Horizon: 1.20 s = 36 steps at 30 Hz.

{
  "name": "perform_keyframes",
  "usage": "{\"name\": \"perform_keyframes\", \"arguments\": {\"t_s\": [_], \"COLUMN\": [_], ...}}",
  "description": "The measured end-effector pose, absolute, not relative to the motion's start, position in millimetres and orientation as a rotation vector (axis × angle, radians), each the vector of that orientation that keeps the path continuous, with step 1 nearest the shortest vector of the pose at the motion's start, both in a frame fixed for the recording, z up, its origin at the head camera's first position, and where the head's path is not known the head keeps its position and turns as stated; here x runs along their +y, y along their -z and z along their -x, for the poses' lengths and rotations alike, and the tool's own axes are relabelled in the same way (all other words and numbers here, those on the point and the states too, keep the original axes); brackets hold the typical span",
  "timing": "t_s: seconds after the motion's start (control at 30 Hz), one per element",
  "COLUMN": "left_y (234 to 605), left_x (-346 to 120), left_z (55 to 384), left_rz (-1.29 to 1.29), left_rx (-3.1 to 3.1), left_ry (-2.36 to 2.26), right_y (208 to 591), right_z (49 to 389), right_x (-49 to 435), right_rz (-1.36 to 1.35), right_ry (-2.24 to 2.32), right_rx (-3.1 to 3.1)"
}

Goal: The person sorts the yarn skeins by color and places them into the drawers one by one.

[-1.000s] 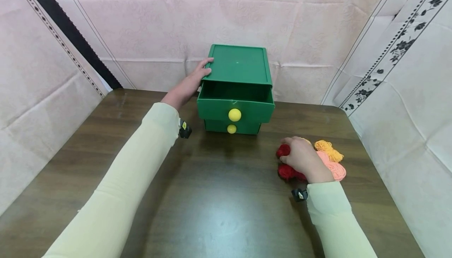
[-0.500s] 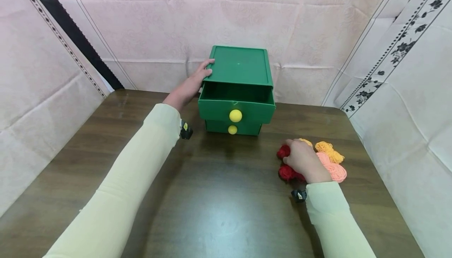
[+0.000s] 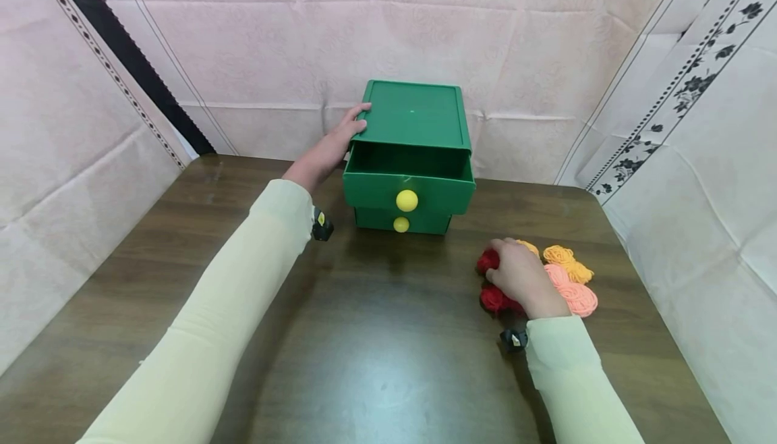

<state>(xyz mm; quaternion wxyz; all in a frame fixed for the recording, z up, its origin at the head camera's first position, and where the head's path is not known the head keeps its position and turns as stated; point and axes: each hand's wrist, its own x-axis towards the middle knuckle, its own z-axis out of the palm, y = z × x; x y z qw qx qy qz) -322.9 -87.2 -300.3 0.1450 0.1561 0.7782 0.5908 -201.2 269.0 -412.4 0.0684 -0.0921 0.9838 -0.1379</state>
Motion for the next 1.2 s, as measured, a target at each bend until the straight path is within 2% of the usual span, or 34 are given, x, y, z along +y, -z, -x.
{"name": "perform_keyframes", "arguments": {"t_s": [1.2], "left_y": [300], "left_x": [-88], "left_z": [320], "left_rz": [-0.464], "left_rx": [2.233], "left_ry": [-1.706], "right_y": [366], "right_z": [184], "right_x": [251], "right_rz": [0.496], "right_ry": [0.733], "right_rx": [3.425]}}
